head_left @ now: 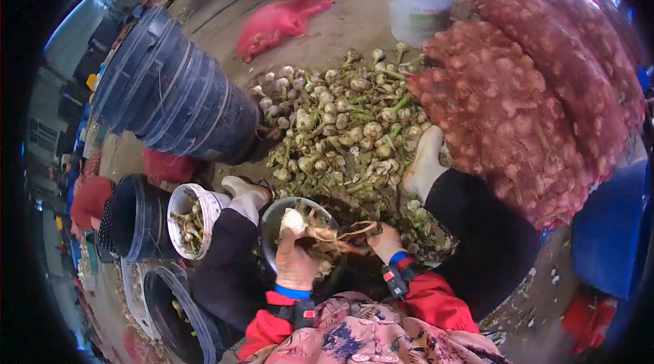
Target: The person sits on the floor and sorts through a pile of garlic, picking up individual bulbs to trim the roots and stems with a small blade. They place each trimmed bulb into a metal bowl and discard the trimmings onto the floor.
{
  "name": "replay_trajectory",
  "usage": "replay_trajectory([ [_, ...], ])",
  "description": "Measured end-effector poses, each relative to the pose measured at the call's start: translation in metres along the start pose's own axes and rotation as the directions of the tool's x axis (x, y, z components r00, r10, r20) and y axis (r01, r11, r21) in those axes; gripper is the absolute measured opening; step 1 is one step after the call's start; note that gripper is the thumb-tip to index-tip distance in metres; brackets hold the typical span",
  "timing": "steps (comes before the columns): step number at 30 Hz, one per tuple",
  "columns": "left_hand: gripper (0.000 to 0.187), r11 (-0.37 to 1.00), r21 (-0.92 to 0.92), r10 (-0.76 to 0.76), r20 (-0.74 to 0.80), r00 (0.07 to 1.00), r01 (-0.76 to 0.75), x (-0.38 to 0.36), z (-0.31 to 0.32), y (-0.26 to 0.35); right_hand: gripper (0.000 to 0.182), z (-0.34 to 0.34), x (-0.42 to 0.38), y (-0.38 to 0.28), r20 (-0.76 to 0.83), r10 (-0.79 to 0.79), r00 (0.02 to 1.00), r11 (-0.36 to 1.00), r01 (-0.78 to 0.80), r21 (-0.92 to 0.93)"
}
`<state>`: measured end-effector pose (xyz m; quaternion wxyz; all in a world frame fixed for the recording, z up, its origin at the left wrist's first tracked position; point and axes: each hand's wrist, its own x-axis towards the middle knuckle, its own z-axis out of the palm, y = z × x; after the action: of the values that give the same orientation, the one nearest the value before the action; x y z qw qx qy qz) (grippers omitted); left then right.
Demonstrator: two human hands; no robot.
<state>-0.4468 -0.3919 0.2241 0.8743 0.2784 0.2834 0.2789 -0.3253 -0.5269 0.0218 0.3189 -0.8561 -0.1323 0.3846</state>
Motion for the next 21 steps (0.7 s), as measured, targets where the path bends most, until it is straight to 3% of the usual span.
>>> replay_trajectory([
  [1, 0.048, 0.996, 0.084, -0.041, 0.003, 0.999, 0.041, -0.006, -0.015, 0.007, 0.028, 0.011, 0.011, 0.012, 0.034, 0.004, 0.999, 0.988, -0.009, 0.155],
  [2, 0.055, 0.892, 0.444, -0.024, -0.135, 0.991, 0.082, -0.001, -0.059, 0.004, 0.029, 0.015, 0.022, 0.016, 0.067, 0.003, 0.998, 0.951, -0.024, 0.309],
  [3, 0.07, 0.829, 0.539, -0.031, -0.218, 0.975, 0.147, -0.009, -0.069, 0.011, 0.029, 0.014, 0.022, 0.011, 0.073, 0.0, 0.997, 0.952, -0.023, 0.306],
  [4, 0.077, 0.53, 0.841, 0.078, -0.178, 0.981, 0.11, -0.009, -0.106, 0.014, 0.029, 0.012, 0.018, 0.003, 0.051, -0.007, 0.999, 0.936, -0.011, 0.352],
  [5, 0.084, 0.132, 0.988, 0.157, -0.099, 0.983, 0.078, -0.004, -0.135, 0.014, 0.029, 0.009, 0.012, -0.005, 0.028, -0.012, 1.0, 0.919, -0.001, 0.395],
  [6, 0.079, 0.001, 0.999, 0.3, -0.037, 0.953, 0.039, 0.008, -0.125, 0.011, 0.029, 0.007, 0.008, -0.011, 0.036, -0.008, 0.999, 0.921, -0.007, 0.389],
  [7, 0.079, 0.006, 0.999, 0.299, -0.048, 0.953, 0.048, 0.024, -0.116, 0.014, 0.026, 0.004, 0.003, -0.017, 0.043, -0.02, 0.999, 0.893, -0.002, 0.449],
  [9, 0.066, 0.338, 0.935, 0.244, -0.199, 0.949, 0.109, 0.07, -0.088, 0.026, 0.022, -0.009, -0.007, -0.038, 0.047, -0.05, 0.998, 0.828, 0.015, 0.561],
  [10, 0.06, 0.268, 0.954, 0.252, -0.201, 0.947, 0.131, 0.1, -0.079, 0.024, 0.021, -0.027, -0.017, -0.06, 0.081, 0.039, 0.996, 0.826, -0.078, 0.558],
  [11, 0.055, 0.199, 0.968, 0.26, -0.202, 0.944, 0.152, 0.13, -0.075, 0.02, 0.021, -0.023, -0.014, -0.059, 0.08, 0.038, 0.996, 0.832, -0.076, 0.55],
  [13, 0.047, -0.174, 0.983, 0.321, 0.005, 0.947, 0.053, 0.201, -0.102, 0.0, 0.02, -0.016, -0.009, -0.05, 0.052, -0.016, 0.999, 0.699, -0.026, 0.715],
  [15, 0.04, -0.393, 0.897, 0.178, -0.143, 0.974, 0.204, 0.26, -0.109, -0.01, 0.022, -0.022, -0.006, -0.06, 0.074, 0.01, 0.997, 0.7, -0.06, 0.711],
  [16, 0.036, -0.532, 0.824, 0.256, -0.066, 0.965, 0.197, 0.28, -0.122, -0.025, 0.022, -0.017, -0.005, -0.053, 0.102, 0.047, 0.994, 0.697, -0.106, 0.709],
  [17, 0.036, -0.524, 0.828, 0.256, -0.072, 0.964, 0.201, 0.291, -0.121, -0.03, 0.022, -0.012, -0.001, -0.05, 0.13, 0.085, 0.988, 0.691, -0.152, 0.706],
  [19, 0.031, -0.748, 0.634, 0.138, -0.141, 0.98, 0.196, 0.308, -0.113, -0.035, 0.02, -0.022, -0.005, -0.072, 0.096, 0.096, 0.991, 0.663, -0.136, 0.736],
  [21, 0.027, -0.814, 0.565, 0.078, -0.12, 0.99, 0.133, 0.302, -0.1, -0.036, 0.018, -0.032, -0.01, -0.086, 0.152, 0.1, 0.983, 0.689, -0.179, 0.702],
])
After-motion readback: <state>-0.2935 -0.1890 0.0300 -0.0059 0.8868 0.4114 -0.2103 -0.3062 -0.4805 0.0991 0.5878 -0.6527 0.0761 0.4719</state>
